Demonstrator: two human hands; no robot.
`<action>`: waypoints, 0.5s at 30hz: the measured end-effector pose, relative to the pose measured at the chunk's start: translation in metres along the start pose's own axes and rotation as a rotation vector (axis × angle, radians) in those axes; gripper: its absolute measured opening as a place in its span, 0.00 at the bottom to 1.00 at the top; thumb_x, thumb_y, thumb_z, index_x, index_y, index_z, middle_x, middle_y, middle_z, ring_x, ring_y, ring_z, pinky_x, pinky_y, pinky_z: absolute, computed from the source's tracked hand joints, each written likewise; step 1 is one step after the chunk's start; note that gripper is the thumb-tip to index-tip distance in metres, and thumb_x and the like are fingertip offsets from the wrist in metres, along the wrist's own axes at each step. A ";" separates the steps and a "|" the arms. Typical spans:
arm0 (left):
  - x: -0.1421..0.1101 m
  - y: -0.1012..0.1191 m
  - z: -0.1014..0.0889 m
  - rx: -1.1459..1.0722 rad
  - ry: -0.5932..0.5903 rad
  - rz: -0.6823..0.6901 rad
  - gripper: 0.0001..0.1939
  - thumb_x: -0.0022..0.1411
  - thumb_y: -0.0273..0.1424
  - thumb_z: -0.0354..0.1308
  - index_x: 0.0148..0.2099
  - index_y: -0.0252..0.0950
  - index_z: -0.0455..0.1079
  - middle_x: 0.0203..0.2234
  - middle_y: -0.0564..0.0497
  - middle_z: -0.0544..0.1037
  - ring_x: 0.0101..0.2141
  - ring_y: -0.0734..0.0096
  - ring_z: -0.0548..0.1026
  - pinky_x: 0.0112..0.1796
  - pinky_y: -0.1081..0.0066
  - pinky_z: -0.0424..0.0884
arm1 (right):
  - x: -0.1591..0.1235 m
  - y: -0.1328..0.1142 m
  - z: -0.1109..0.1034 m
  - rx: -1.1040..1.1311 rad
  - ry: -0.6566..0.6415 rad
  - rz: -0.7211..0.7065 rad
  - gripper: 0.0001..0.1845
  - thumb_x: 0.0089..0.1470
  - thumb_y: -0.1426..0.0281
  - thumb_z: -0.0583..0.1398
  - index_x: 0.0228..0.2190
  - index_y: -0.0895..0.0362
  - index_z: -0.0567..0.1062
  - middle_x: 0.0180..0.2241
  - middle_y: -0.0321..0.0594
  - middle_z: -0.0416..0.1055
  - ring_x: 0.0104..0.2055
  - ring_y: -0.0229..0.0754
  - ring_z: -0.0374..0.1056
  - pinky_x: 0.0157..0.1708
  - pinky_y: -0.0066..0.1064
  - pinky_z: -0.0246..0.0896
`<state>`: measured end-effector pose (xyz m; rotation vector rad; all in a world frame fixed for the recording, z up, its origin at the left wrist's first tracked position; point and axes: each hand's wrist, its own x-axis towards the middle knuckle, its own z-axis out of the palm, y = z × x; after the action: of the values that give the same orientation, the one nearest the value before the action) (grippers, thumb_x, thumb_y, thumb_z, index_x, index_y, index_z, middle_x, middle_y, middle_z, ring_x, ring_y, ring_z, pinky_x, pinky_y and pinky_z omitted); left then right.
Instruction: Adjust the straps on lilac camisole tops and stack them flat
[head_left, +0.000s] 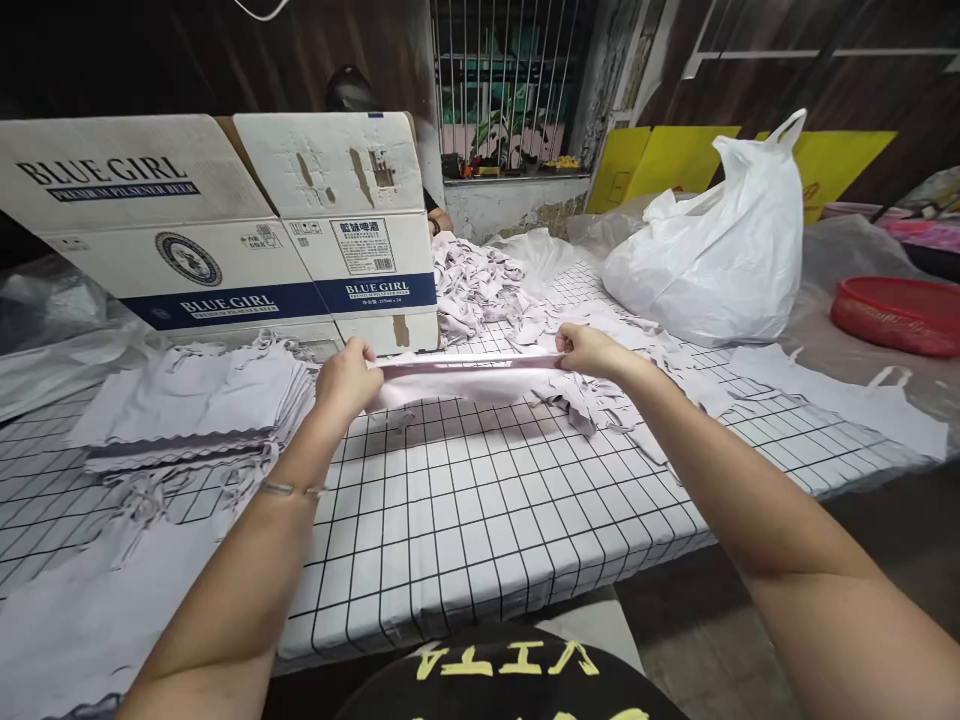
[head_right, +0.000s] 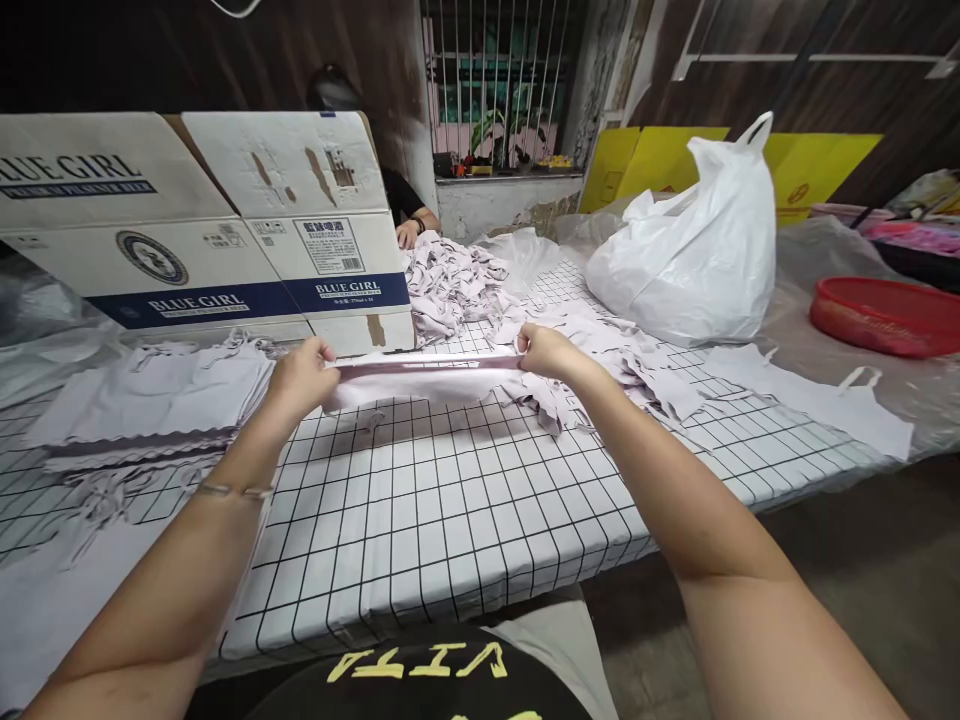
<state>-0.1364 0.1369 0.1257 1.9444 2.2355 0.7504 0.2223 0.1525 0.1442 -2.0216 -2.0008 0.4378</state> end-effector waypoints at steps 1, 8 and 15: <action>-0.014 -0.005 -0.001 0.049 -0.081 0.002 0.12 0.47 0.26 0.57 0.36 0.41 0.66 0.23 0.50 0.71 0.27 0.58 0.69 0.28 0.68 0.57 | -0.010 0.005 0.010 0.017 -0.027 -0.037 0.15 0.43 0.80 0.64 0.31 0.54 0.66 0.27 0.33 0.67 0.26 0.39 0.63 0.23 0.26 0.52; -0.090 -0.055 0.013 -0.223 -0.765 0.198 0.20 0.51 0.46 0.63 0.44 0.41 0.72 0.41 0.46 0.76 0.40 0.57 0.74 0.37 0.69 0.66 | -0.072 0.044 0.067 0.459 -0.482 -0.348 0.20 0.49 0.57 0.66 0.41 0.53 0.70 0.44 0.40 0.69 0.39 0.44 0.66 0.38 0.32 0.63; -0.037 -0.038 0.083 -0.057 -0.435 0.237 0.36 0.57 0.47 0.57 0.64 0.39 0.57 0.59 0.38 0.62 0.58 0.44 0.58 0.56 0.50 0.52 | -0.049 0.029 0.104 0.090 -0.425 -0.180 0.20 0.43 0.61 0.71 0.37 0.53 0.72 0.35 0.38 0.71 0.34 0.46 0.67 0.28 0.30 0.57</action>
<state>-0.1329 0.1240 0.0278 2.1191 1.7377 0.3559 0.2082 0.1002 0.0387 -1.7858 -2.3264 0.9637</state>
